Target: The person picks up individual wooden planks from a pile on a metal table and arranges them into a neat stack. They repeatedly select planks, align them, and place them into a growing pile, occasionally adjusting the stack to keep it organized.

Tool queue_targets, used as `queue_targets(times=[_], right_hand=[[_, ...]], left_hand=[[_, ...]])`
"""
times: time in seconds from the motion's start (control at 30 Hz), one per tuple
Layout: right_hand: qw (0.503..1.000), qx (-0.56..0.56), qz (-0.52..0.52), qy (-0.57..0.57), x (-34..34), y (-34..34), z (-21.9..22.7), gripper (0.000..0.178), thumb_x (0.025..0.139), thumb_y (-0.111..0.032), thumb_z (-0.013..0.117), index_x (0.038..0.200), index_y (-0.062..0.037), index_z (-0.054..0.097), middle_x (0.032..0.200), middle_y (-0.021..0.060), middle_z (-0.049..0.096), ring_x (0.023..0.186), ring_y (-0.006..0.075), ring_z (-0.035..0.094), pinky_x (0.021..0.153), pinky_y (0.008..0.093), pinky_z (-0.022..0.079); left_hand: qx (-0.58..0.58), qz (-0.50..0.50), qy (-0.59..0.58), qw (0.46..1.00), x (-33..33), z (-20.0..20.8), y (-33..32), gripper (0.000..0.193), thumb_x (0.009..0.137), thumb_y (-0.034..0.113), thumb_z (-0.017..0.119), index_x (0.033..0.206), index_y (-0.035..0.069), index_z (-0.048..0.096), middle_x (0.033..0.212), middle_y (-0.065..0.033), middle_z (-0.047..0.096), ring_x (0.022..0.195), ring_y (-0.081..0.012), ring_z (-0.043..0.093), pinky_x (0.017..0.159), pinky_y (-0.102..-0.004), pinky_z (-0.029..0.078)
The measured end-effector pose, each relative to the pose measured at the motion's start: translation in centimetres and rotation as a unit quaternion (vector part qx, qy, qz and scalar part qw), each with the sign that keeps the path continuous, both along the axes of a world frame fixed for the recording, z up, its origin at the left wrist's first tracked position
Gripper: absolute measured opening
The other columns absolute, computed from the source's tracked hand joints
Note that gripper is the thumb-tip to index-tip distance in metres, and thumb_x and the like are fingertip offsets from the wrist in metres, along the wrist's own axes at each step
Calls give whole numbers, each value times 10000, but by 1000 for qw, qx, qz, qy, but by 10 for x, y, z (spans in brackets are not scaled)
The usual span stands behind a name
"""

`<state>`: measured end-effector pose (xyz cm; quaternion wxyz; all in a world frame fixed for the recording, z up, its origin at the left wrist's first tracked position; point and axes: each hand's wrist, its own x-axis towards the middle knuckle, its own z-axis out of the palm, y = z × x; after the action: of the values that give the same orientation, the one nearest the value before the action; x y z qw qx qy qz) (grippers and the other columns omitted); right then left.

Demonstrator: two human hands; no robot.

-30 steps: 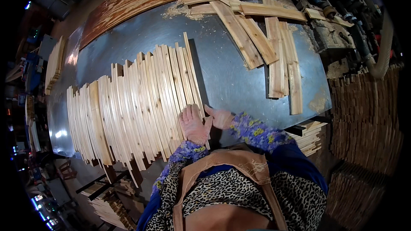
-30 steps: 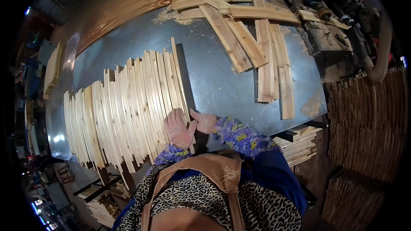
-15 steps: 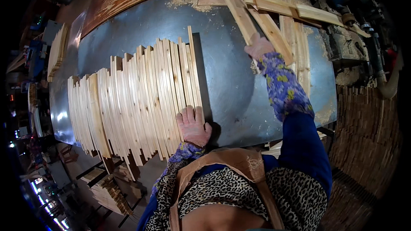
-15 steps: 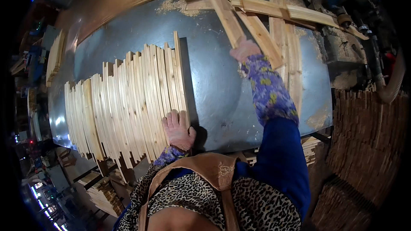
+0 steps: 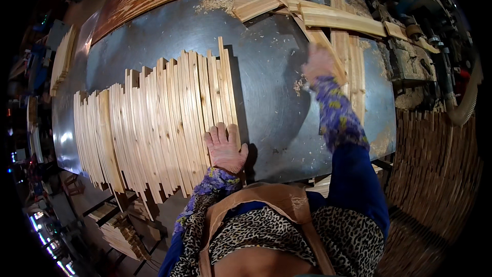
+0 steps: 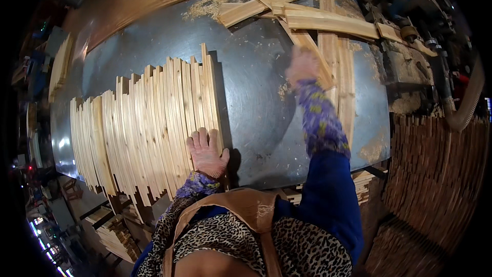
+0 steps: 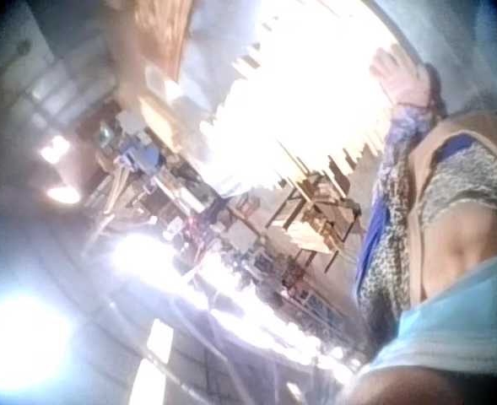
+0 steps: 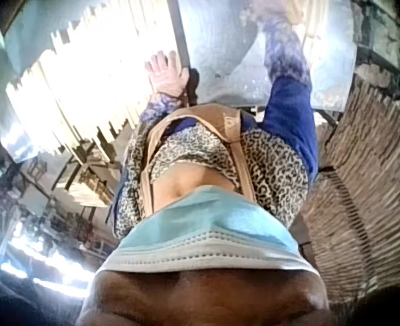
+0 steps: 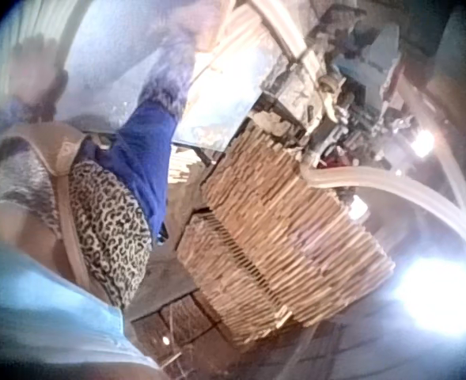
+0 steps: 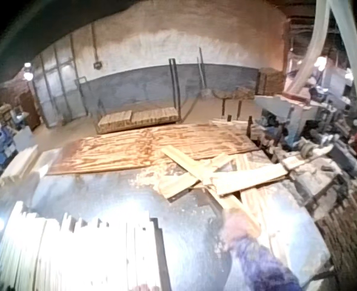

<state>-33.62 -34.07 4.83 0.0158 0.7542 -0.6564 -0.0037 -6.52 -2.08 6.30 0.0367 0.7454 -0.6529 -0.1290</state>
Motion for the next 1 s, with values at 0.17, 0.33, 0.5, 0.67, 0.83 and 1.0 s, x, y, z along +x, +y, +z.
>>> queue_targets(times=[0.17,0.33,0.5,0.67,0.83,1.0], right_hand=[[998,15,-51,41,-61,-55,-27,558,986,-149,657,1532,-143,544,1429,198,653,1181,352,716,939,520,563],[926,191,-35,-324,-3,64,20,311,1078,-191,650,1346,-36,681,939,148,766,833,271,753,676,375,617],[881,307,231,-274,48,262,-70,402,1130,-417,555,1299,-80,695,1182,190,775,979,357,758,815,459,629],[905,327,126,-240,67,151,-41,586,1049,-489,627,1500,-114,625,1477,232,669,1353,414,647,1148,528,512],[981,149,-75,-96,49,-57,-8,965,982,-620,667,1689,-58,328,1655,255,513,1451,444,569,1210,572,429],[987,20,-157,-26,61,-143,-50,963,926,-601,734,1659,-59,424,1747,216,398,1546,393,505,1238,647,364]], left_hand=[[-27,-20,1,999,0,6,-6,782,842,442,781,1473,48,540,1453,-224,461,1409,-445,398,1243,-653,245],[-76,-2,14,997,3,-10,4,767,859,470,770,1463,45,560,1470,-225,461,1423,-455,388,1253,-665,221],[-193,-47,-26,980,5,-21,4,742,870,544,716,1421,67,577,1381,-198,479,1333,-424,412,1198,-640,249],[-65,-41,31,997,-1,13,-13,739,841,515,754,1413,78,586,1386,-210,490,1326,-445,424,1173,-645,282],[-65,-26,38,997,3,14,-15,765,785,460,826,1399,76,578,1350,-226,492,1305,-470,445,1151,-675,311],[13,-15,25,999,3,13,-12,793,817,507,817,1460,109,576,1443,-255,474,1384,-503,414,1211,-705,249]])
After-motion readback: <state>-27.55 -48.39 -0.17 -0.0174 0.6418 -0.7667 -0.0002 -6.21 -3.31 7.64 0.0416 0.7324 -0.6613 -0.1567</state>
